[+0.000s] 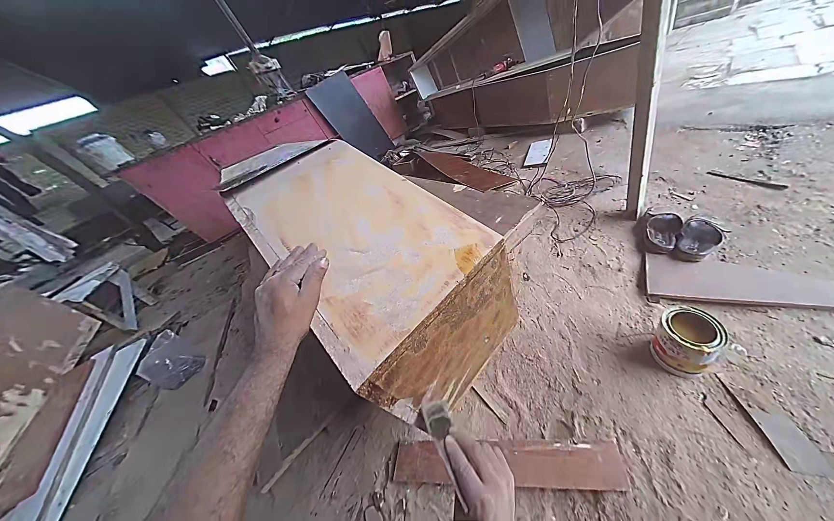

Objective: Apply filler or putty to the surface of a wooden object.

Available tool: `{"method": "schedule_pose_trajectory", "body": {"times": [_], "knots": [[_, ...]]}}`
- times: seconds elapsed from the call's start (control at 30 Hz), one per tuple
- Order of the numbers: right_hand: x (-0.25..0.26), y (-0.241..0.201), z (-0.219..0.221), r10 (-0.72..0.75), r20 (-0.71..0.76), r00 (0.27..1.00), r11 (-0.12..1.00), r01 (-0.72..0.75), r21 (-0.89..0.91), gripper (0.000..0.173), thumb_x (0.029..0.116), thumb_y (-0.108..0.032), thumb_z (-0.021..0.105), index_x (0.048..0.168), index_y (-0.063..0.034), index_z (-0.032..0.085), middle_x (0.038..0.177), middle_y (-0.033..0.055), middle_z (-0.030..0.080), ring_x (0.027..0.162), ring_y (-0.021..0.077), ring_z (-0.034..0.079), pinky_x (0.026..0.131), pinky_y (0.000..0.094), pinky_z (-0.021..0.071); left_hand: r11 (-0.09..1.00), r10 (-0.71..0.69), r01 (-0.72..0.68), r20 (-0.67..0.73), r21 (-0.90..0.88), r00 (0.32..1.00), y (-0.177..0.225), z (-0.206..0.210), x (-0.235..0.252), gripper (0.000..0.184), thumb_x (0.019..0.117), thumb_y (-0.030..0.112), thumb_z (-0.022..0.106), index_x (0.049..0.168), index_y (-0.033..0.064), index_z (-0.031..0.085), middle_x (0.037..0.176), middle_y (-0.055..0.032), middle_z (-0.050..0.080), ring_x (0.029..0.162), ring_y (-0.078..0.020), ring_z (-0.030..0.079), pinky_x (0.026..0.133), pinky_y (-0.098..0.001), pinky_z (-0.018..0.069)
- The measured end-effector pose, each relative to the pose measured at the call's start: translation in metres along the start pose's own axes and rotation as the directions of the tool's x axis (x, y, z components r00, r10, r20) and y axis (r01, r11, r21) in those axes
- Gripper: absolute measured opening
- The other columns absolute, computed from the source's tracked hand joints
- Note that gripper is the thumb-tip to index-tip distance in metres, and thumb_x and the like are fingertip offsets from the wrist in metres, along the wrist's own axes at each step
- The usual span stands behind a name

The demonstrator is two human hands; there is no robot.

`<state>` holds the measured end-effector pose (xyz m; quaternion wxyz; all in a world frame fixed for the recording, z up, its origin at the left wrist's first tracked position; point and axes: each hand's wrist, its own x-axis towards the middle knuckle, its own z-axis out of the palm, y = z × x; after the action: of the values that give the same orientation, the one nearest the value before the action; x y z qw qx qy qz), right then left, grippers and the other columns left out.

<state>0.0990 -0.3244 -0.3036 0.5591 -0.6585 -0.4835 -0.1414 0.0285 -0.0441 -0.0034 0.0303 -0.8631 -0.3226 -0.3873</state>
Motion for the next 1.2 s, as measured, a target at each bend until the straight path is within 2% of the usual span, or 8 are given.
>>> {"method": "schedule_pose_trajectory", "body": {"times": [0.07, 0.17, 0.3, 0.47, 0.67, 0.87, 1.0, 1.2], "knots": [[0.008, 0.002, -0.016, -0.045, 0.006, 0.999, 0.997, 0.044, 0.061, 0.035, 0.0908, -0.013, 0.058, 0.120, -0.0177, 0.077, 0.119, 0.0061, 0.075, 0.094, 0.0227, 0.073, 0.079, 0.0424, 0.0588, 1.000, 0.009, -0.010, -0.019, -0.013, 1.000, 0.002, 0.001, 0.002, 0.055, 0.1072, 0.047, 0.041, 0.128, 0.0053, 0.071, 0.140, -0.0134, 0.064, 0.140, -0.0311, 0.052, 0.121, -0.0514, 0.0336], [0.108, 0.020, -0.064, 0.062, -0.267, 0.962, 0.995, -0.039, 0.091, 0.030, 0.0948, -0.008, 0.056, 0.116, -0.0115, 0.077, 0.117, 0.0071, 0.076, 0.106, 0.0188, 0.073, 0.091, 0.0392, 0.0612, 0.999, 0.007, -0.008, -0.041, -0.032, 0.999, 0.002, 0.003, -0.003, 0.055, 0.1071, 0.047, 0.042, 0.128, 0.0048, 0.071, 0.139, -0.0146, 0.064, 0.139, -0.0325, 0.053, 0.120, -0.0518, 0.0342], [0.217, 0.044, -0.097, 0.179, -0.329, 0.927, 0.984, -0.161, 0.081, 0.030, 0.0981, -0.007, 0.057, 0.120, -0.0084, 0.076, 0.119, 0.0089, 0.075, 0.110, 0.0190, 0.072, 0.094, 0.0396, 0.0585, 0.997, -0.011, 0.002, -0.103, -0.083, 0.995, 0.002, 0.004, -0.003, 0.052, 0.1072, 0.045, 0.045, 0.127, 0.0047, 0.072, 0.136, -0.0165, 0.066, 0.136, -0.0325, 0.056, 0.119, -0.0521, 0.0361], [0.147, -0.005, -0.044, 0.008, -0.315, 0.949, 0.999, -0.024, -0.048, 0.036, 0.0853, -0.010, 0.059, 0.116, -0.0072, 0.077, 0.115, 0.0108, 0.076, 0.099, 0.0231, 0.074, 0.080, 0.0417, 0.0623, 0.980, -0.012, -0.030, -0.211, -0.195, 0.977, -0.001, 0.012, -0.006, 0.047, 0.1081, 0.039, 0.044, 0.117, 0.0058, 0.076, 0.124, -0.0139, 0.073, 0.125, -0.0252, 0.065, 0.115, -0.0435, 0.0436], [0.031, -0.044, -0.022, -0.168, 0.050, 0.984, 0.985, 0.166, 0.041, 0.035, 0.0880, -0.015, 0.060, 0.120, -0.0131, 0.075, 0.118, 0.0095, 0.075, 0.084, 0.0222, 0.073, 0.071, 0.0389, 0.0579, 0.979, -0.023, -0.024, -0.230, -0.201, 0.973, -0.002, 0.013, -0.009, 0.046, 0.1082, 0.038, 0.044, 0.115, 0.0057, 0.076, 0.122, -0.0133, 0.074, 0.124, -0.0245, 0.065, 0.115, -0.0432, 0.0435], [0.179, -0.001, -0.121, -0.240, -0.158, 0.958, 0.965, 0.218, -0.147, 0.028, 0.0924, -0.008, 0.057, 0.111, -0.0130, 0.078, 0.113, 0.0061, 0.075, 0.098, 0.0168, 0.073, 0.079, 0.0343, 0.0626, 0.948, -0.042, -0.065, -0.326, -0.311, 0.945, -0.002, 0.018, -0.015, 0.043, 0.1078, 0.033, 0.046, 0.108, 0.0044, 0.078, 0.113, -0.0126, 0.076, 0.118, -0.0221, 0.068, 0.115, -0.0405, 0.0434], [0.298, 0.008, -0.180, -0.312, 0.134, 0.940, 0.800, 0.337, -0.497, 0.028, 0.0982, -0.012, 0.052, 0.105, -0.0184, 0.079, 0.102, 0.0055, 0.077, 0.084, 0.0282, 0.074, 0.065, 0.0474, 0.0577, 0.805, -0.074, -0.271, -0.542, -0.528, 0.837, -0.007, 0.038, -0.017, 0.045, 0.1061, 0.016, 0.040, 0.085, -0.0039, 0.074, 0.091, -0.0141, 0.077, 0.100, -0.0208, 0.073, 0.109, -0.0383, 0.0455], [0.378, -0.035, -0.179, -0.083, 0.571, 0.817, 0.695, 0.458, -0.555, 0.022, 0.0976, -0.012, 0.055, 0.097, -0.0161, 0.076, 0.082, 0.0089, 0.072, 0.074, 0.0325, 0.070, 0.059, 0.0549, 0.0508, 0.775, -0.021, -0.359, -0.589, -0.520, 0.808, -0.015, 0.045, -0.019, 0.049, 0.1074, 0.018, 0.038, 0.080, -0.0020, 0.072, 0.088, -0.0137, 0.077, 0.096, -0.0218, 0.073, 0.110, -0.0415, 0.0445]]}}
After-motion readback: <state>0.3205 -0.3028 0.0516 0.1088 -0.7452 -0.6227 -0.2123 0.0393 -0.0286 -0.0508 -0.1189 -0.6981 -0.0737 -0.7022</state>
